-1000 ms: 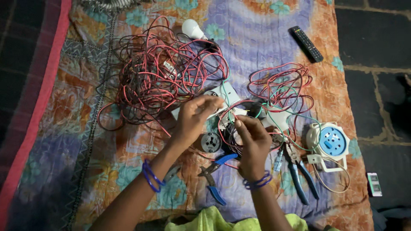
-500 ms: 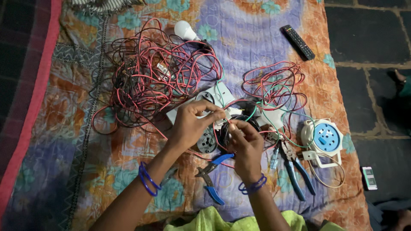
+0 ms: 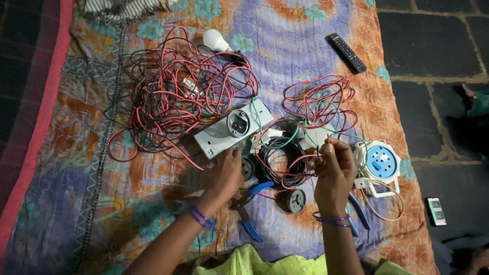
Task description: The person uses pliers to strip insulation from electrical wires and then connects the exposed ends to a socket component. They manipulate the wires and socket by hand to secure the connections.
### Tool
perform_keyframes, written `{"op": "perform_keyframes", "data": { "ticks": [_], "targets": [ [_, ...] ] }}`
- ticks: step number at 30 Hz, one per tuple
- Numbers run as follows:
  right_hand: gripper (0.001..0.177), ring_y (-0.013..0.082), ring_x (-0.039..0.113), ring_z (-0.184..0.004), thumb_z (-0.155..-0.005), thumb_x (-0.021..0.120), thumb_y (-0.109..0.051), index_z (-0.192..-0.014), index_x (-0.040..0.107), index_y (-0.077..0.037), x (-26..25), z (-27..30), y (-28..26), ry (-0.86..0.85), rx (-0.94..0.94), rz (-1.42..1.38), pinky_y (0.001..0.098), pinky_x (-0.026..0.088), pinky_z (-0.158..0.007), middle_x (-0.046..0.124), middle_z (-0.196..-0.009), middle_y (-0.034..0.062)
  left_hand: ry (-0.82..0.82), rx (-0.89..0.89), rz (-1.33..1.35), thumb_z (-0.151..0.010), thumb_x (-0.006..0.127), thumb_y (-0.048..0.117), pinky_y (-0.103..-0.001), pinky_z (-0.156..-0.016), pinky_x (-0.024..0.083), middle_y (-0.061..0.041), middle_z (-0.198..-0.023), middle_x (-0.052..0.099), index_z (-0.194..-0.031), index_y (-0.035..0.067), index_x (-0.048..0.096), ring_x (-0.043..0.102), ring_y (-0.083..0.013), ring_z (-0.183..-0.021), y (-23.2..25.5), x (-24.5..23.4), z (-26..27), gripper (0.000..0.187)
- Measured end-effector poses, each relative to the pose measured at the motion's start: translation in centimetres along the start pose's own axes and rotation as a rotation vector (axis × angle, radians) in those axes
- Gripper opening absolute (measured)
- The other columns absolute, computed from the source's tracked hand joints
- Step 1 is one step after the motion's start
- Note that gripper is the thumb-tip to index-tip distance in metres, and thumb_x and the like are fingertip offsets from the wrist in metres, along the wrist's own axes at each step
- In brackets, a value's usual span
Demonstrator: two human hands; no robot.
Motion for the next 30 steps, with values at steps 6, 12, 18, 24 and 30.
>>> {"op": "perform_keyframes", "data": {
  "ticks": [6,12,18,24,30],
  "targets": [
    [0.013,0.0063,0.051,-0.061,-0.106,0.061,-0.014,-0.115,0.058,-0.005,0.9,0.8,-2.0,0.007,-0.089,0.117,0.0236,0.045,-0.051,0.056,-0.084,-0.0008,0.077,-0.005,0.278,-0.079,0.07,-0.001,-0.048,-0.079,0.054,-0.018,-0.107,0.066,-0.104,0.002,0.064,0.065,-0.0397,-0.099,-2.3,2.8,0.4,0.026],
    [0.014,0.0014,0.043,-0.061,-0.108,0.062,-0.014,-0.115,0.061,-0.002,0.5,1.5,-2.4,-0.007,-0.17,0.283,0.0193,0.034,-0.051,0.054,-0.081,-0.0025,0.058,-0.375,0.898,-0.081,0.083,0.014,-0.03,-0.064,0.051,-0.004,-0.083,0.067,-0.1,0.003,0.059,0.064,-0.0147,-0.074,-2.1,0.1,-0.2,0.032],
    [0.012,0.0024,0.059,-0.085,-0.106,0.063,-0.009,-0.113,0.063,0.001,2.0,2.5,-2.6,-0.116,-0.32,0.488,0.0182,0.048,-0.074,0.067,-0.099,0.0002,-0.009,-0.584,1.364,-0.085,0.077,0.01,-0.024,-0.055,0.043,-0.003,-0.085,0.066,-0.116,0.007,0.062,0.057,-0.0084,-0.07,1.0,-6.0,-0.2,0.034],
    [0.01,-0.0001,0.052,-0.073,-0.102,0.067,-0.008,-0.109,0.066,-0.001,2.9,2.4,-2.0,-0.101,-0.281,0.583,0.0167,0.04,-0.06,0.063,-0.09,-0.0018,-0.04,-0.34,1.526,-0.089,0.061,-0.004,-0.031,-0.081,0.057,-0.006,-0.11,0.069,-0.123,0.002,0.065,0.067,-0.0133,-0.096,3.0,-8.6,-0.8,0.035],
    [0.005,-0.0005,0.048,-0.062,-0.099,0.07,-0.005,-0.103,0.07,-0.002,6.3,2.5,-3.6,-0.087,-0.37,0.712,0.018,0.034,-0.053,0.063,-0.077,-0.0038,-0.196,-0.405,1.984,-0.093,0.047,0.011,-0.049,-0.091,0.059,-0.012,-0.115,0.068,-0.122,0.005,0.059,0.068,-0.0274,-0.107,4.4,-9.4,-0.9,0.032]
  ]
}}
Point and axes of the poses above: each hand's wrist, its own z-axis away from the middle knuckle, its own x-axis out of the palm, y = z × x, the point moved 4 cm from there along -z, towards the middle knuckle
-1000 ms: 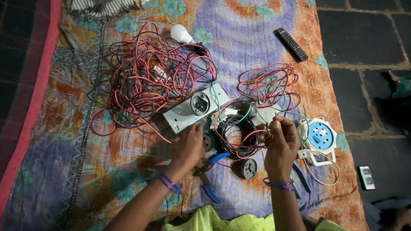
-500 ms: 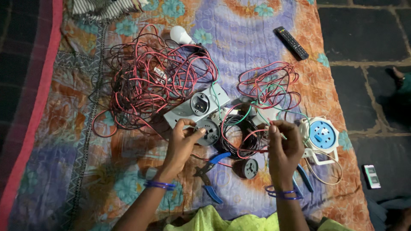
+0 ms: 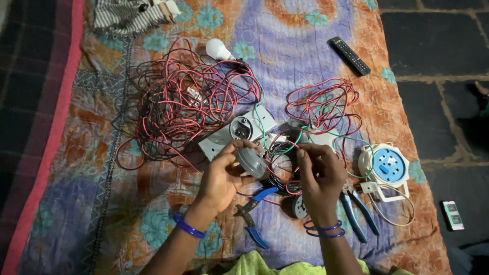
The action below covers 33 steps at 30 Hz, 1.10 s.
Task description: The person uses pliers to strip insulation from electrical wires and then connects the exposed ends to a socket component. They manipulate the wires and socket by hand to secure the connections.
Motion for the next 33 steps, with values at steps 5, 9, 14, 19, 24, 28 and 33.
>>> {"op": "perform_keyframes", "data": {
  "ticks": [5,9,14,19,24,28,33],
  "targets": [
    [0.004,0.0032,0.047,-0.057,-0.096,0.073,-0.003,-0.099,0.072,-0.004,0.3,-0.7,-3.1,0.0,-0.167,0.144,0.0223,0.033,-0.053,0.06,-0.074,-0.0003,-0.159,0.014,0.217,-0.1,0.048,0.03,-0.054,-0.099,0.054,-0.018,-0.122,0.067,-0.122,0.003,0.06,0.065,-0.0319,-0.113,1.1,1.3,0.6,0.037],
    [0.008,0.0063,0.044,-0.057,-0.092,0.073,0.0,-0.099,0.073,-0.005,0.5,-0.4,-4.6,-0.001,-0.234,0.179,0.0247,0.032,-0.054,0.059,-0.078,0.001,-0.092,0.026,0.219,-0.104,0.053,0.038,-0.051,-0.102,0.055,-0.016,-0.122,0.065,-0.12,0.004,0.059,0.065,-0.0295,-0.113,0.8,1.1,0.8,0.039],
    [0.016,0.0069,0.047,-0.055,-0.087,0.075,0.002,-0.101,0.074,-0.006,0.6,0.6,-5.5,0.01,-0.265,0.192,0.024,0.034,-0.052,0.059,-0.079,0.0007,-0.166,0.07,0.223,-0.106,0.057,0.04,-0.046,-0.083,0.056,-0.014,-0.117,0.064,-0.113,0.004,0.059,0.067,-0.0276,-0.1,0.4,1.3,0.5,0.037],
    [0.02,0.0074,0.051,-0.056,-0.085,0.08,0.001,-0.101,0.072,-0.007,1.3,0.8,-5.5,0.052,-0.336,0.233,0.024,0.038,-0.052,0.061,-0.081,0.0026,-0.2,0.048,0.235,-0.105,0.056,0.041,-0.042,-0.081,0.056,-0.015,-0.118,0.064,-0.117,0.005,0.058,0.067,-0.0252,-0.098,0.9,1.8,0.7,0.037],
    [0.021,0.0101,0.055,-0.059,-0.086,0.081,0.001,-0.101,0.069,-0.008,1.6,1.3,-5.7,0.054,-0.458,0.28,0.0249,0.043,-0.055,0.062,-0.083,0.0041,-0.214,0.049,0.237,-0.106,0.055,0.041,-0.041,-0.083,0.056,-0.015,-0.12,0.062,-0.118,0.004,0.057,0.066,-0.0249,-0.098,1.2,2.4,0.9,0.039],
    [0.022,0.0119,0.059,-0.064,-0.086,0.081,0.003,-0.101,0.068,-0.007,1.3,1.8,-6.2,0.05,-0.503,0.243,0.025,0.046,-0.057,0.064,-0.086,0.0058,-0.271,0.072,0.201,-0.108,0.053,0.039,-0.039,-0.084,0.056,-0.016,-0.122,0.06,-0.119,0.003,0.056,0.066,-0.0234,-0.098,1.4,3.0,0.8,0.038],
    [0.022,0.0118,0.061,-0.064,-0.085,0.082,0.003,-0.099,0.068,-0.006,1.4,1.4,-6.8,0.03,-0.51,0.255,0.0247,0.047,-0.057,0.065,-0.084,0.006,-0.28,0.103,0.116,-0.111,0.05,0.039,-0.037,-0.082,0.056,-0.015,-0.124,0.059,-0.122,0.002,0.055,0.065,-0.0206,-0.098,1.8,3.7,1.0,0.039]
  ]
}}
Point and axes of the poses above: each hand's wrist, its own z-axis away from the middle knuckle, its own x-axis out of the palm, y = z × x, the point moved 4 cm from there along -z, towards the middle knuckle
